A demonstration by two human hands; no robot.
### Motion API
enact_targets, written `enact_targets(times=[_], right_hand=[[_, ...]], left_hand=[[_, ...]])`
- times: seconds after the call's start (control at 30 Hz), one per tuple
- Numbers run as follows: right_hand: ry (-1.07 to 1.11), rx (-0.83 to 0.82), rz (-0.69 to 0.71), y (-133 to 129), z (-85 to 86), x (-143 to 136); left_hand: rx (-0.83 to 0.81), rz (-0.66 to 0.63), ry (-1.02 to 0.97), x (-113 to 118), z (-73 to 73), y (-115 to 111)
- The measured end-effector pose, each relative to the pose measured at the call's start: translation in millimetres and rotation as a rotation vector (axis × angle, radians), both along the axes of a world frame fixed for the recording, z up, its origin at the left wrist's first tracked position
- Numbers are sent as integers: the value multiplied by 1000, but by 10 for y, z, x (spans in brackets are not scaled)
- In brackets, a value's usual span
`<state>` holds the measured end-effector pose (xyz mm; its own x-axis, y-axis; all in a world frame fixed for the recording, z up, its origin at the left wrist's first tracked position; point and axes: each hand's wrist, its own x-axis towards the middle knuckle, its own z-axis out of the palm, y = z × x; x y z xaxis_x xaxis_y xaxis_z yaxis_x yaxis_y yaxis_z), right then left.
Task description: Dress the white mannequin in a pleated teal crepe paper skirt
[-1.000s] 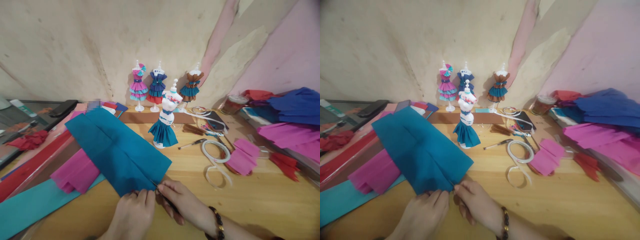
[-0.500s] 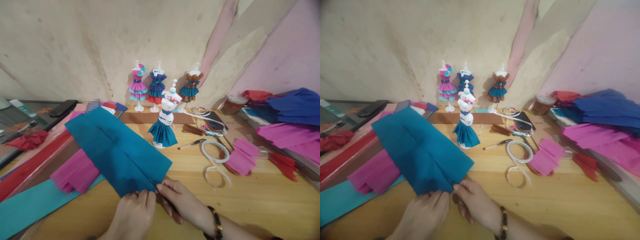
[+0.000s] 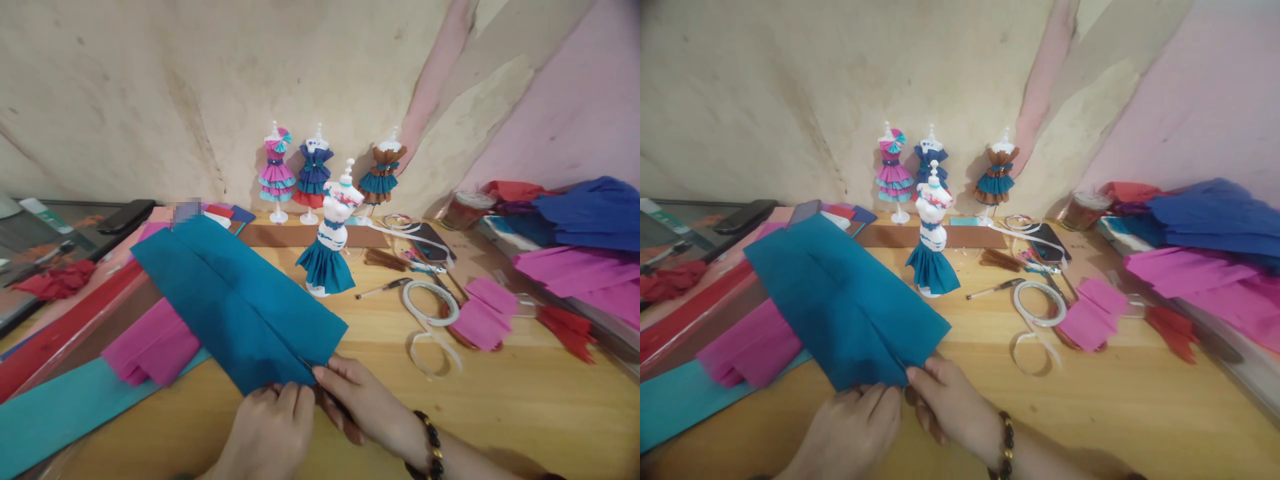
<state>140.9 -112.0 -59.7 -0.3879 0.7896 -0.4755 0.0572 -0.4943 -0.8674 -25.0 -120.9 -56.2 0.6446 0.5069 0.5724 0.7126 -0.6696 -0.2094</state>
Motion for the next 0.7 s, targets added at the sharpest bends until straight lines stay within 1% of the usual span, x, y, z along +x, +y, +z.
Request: enact_targets(times=[0.47,0.7], right_hand=[[14,-18,-1,-9,-41,5],[-19,-37,2,2,-3,15]], left_hand=[[19,-49,-21,22,24,-28],[35,-59,-30,39,55,-49]])
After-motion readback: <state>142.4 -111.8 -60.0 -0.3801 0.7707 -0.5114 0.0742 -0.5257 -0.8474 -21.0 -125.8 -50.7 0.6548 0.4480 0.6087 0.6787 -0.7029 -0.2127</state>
